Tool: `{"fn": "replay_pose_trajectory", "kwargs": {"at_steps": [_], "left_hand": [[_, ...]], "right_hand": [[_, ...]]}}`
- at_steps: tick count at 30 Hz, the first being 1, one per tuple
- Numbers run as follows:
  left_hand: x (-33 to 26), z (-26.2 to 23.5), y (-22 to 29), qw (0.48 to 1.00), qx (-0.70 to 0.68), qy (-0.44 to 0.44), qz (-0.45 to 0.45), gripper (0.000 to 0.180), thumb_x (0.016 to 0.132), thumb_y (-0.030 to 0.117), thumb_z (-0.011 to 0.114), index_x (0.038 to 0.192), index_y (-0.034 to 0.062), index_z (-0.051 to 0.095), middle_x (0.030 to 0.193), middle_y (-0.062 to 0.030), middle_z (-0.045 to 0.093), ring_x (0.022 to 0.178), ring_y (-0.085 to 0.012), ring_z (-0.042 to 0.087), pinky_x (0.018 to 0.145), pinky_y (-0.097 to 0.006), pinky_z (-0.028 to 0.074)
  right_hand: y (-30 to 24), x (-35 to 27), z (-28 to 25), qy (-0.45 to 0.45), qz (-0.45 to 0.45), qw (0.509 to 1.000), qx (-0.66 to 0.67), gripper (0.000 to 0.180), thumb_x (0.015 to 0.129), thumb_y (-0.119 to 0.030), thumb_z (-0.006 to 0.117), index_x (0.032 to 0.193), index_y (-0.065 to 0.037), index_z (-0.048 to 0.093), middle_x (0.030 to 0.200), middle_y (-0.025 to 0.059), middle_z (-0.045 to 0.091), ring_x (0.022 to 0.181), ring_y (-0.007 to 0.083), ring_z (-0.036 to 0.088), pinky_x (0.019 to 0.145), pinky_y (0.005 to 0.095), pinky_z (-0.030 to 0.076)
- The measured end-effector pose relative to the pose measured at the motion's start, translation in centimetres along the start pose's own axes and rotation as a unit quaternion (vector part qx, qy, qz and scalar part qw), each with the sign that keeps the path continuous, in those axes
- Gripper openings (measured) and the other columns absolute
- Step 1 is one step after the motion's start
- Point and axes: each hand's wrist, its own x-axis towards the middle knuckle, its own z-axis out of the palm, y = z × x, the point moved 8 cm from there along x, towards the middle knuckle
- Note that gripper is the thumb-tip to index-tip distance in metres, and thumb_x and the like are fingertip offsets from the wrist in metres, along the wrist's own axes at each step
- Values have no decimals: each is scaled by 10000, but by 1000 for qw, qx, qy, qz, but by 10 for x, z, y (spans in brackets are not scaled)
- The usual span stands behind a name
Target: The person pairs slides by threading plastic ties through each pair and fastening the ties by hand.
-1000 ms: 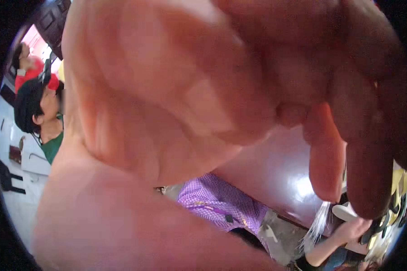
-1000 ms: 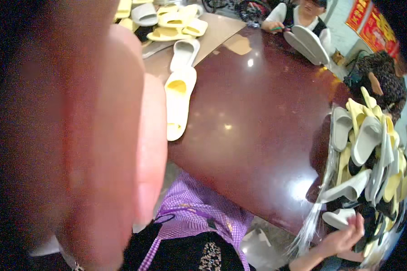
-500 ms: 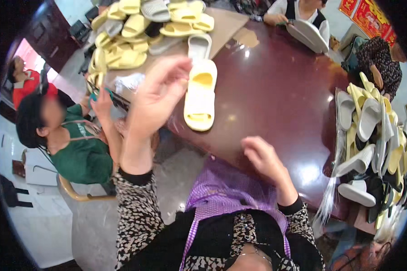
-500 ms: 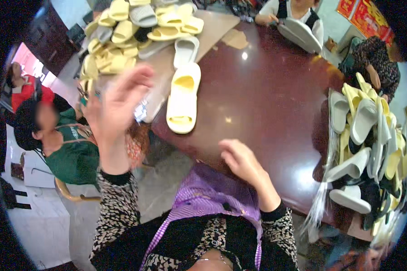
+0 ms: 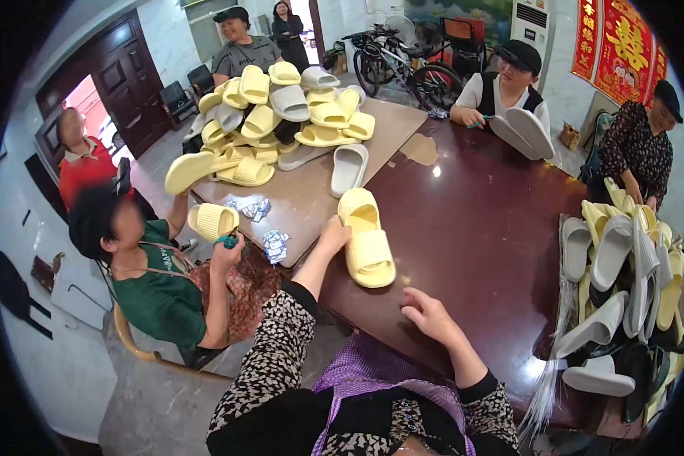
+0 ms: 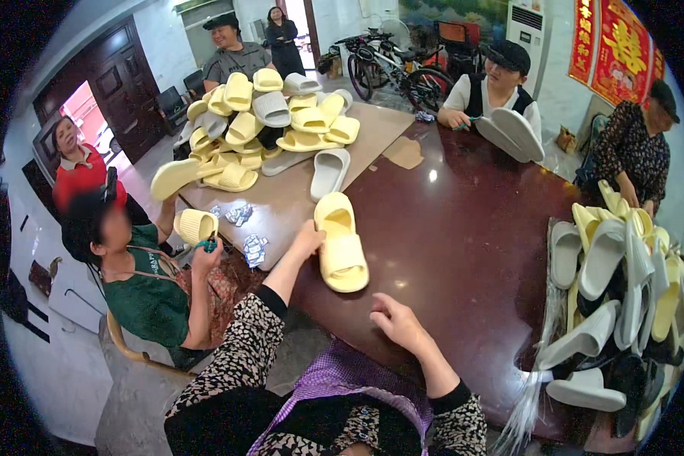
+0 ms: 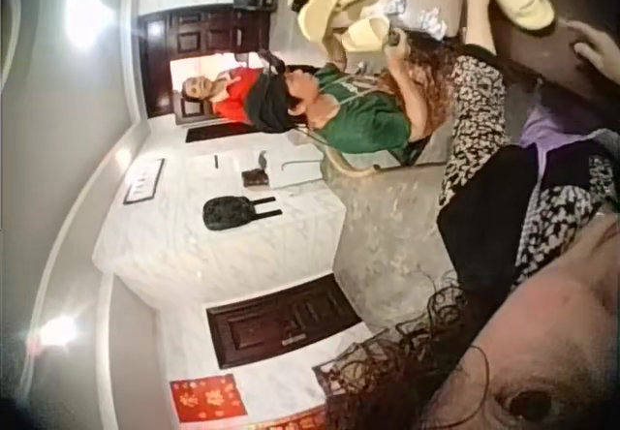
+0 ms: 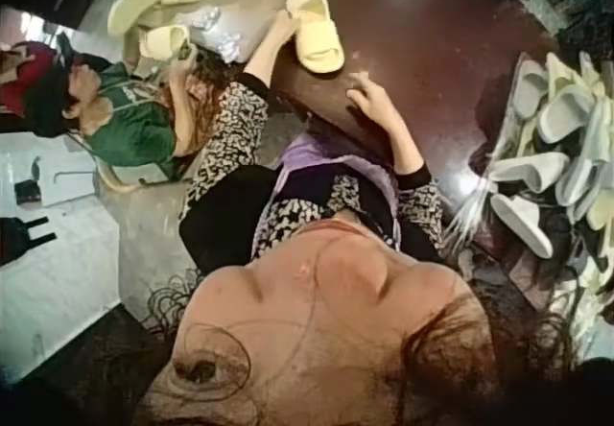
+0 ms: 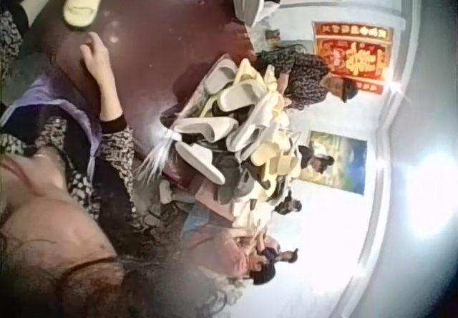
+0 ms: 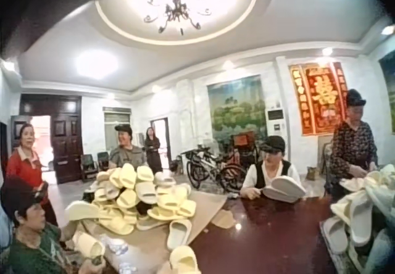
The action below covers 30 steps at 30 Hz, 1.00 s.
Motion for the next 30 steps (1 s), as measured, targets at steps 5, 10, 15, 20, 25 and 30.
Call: {"fn": "replay_pose_trajectory", "kwargs": {"at_steps": [5,10,15,20,25,30], "left_hand": [[-57,31,2,962,-264,53,-49,341,779,24,506,1111,-14,575,906,-151,652,752,-217,630,628,-314,502],[-92,64,23,907,-407,98,-50,382,807,-34,459,1176,0,553,1045,-93,626,913,-180,589,791,-298,472],[-85,43,20,870,-476,130,13,367,859,-18,431,1219,3,502,1120,-104,591,1010,-199,564,872,-320,454],[-94,32,26,846,-514,139,-9,366,880,-14,421,1243,-1,464,1162,-122,569,1054,-218,554,902,-344,451],[-95,36,17,836,-531,136,-38,362,885,-7,422,1245,-4,458,1184,-119,557,1060,-217,546,910,-346,444],[-89,26,2,843,-508,175,-11,367,885,-8,415,1250,-8,454,1168,-116,559,1042,-211,545,908,-336,437]], "right_hand": [[21,8,-12,123,96,980,125,454,849,-99,613,1261,10,458,1039,140,621,833,191,613,698,288,500],[13,7,-28,249,51,963,84,462,822,-81,627,1229,44,447,1008,108,596,814,130,583,652,252,493],[-2,11,-19,284,-17,956,74,451,801,-66,644,1201,35,462,1031,107,580,868,135,582,738,261,487],[3,15,-9,272,22,952,135,379,800,-39,637,1137,33,479,1001,101,577,877,137,576,758,268,481],[5,19,-14,284,6,957,64,297,831,-52,623,1073,46,482,942,120,574,842,157,572,688,282,488],[9,20,-10,286,-19,958,15,261,831,-42,618,1047,41,497,902,112,573,817,161,564,687,279,475]]}}
